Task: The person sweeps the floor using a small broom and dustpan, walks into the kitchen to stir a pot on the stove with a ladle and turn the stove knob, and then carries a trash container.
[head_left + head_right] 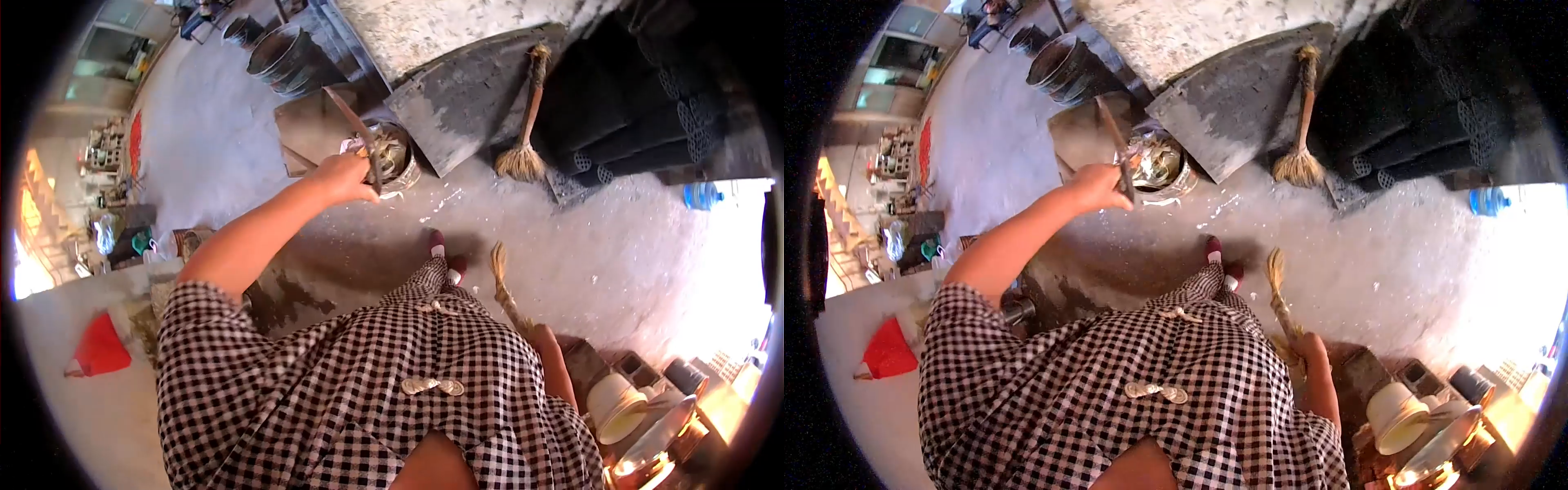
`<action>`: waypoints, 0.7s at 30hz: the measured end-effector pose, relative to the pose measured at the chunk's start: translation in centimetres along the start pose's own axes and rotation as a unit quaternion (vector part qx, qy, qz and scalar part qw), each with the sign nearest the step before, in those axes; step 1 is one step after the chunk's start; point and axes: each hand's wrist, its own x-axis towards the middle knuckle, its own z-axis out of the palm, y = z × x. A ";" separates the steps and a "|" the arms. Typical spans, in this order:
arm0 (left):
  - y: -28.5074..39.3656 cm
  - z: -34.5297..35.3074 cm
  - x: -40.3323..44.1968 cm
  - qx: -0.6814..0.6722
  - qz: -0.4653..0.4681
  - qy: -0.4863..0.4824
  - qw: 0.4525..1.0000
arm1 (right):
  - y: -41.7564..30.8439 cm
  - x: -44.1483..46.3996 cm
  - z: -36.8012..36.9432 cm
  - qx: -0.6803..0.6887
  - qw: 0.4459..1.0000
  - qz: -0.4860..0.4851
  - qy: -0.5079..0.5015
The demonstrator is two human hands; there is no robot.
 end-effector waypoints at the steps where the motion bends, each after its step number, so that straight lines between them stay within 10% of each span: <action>1: -0.6 0.2 -0.3 0.024 0.003 0.004 1.000 | -1.6 -0.9 -1.3 0.067 0.997 0.041 0.017; 9: -3.4 0.4 -4.0 0.099 -0.016 0.057 0.993 | -5.9 -5.2 -6.9 0.168 0.979 0.078 0.082; 21: -4.6 1.5 -6.6 -0.179 -0.057 0.118 0.975 | -8.2 -10.3 -14.6 0.144 0.983 -0.035 0.104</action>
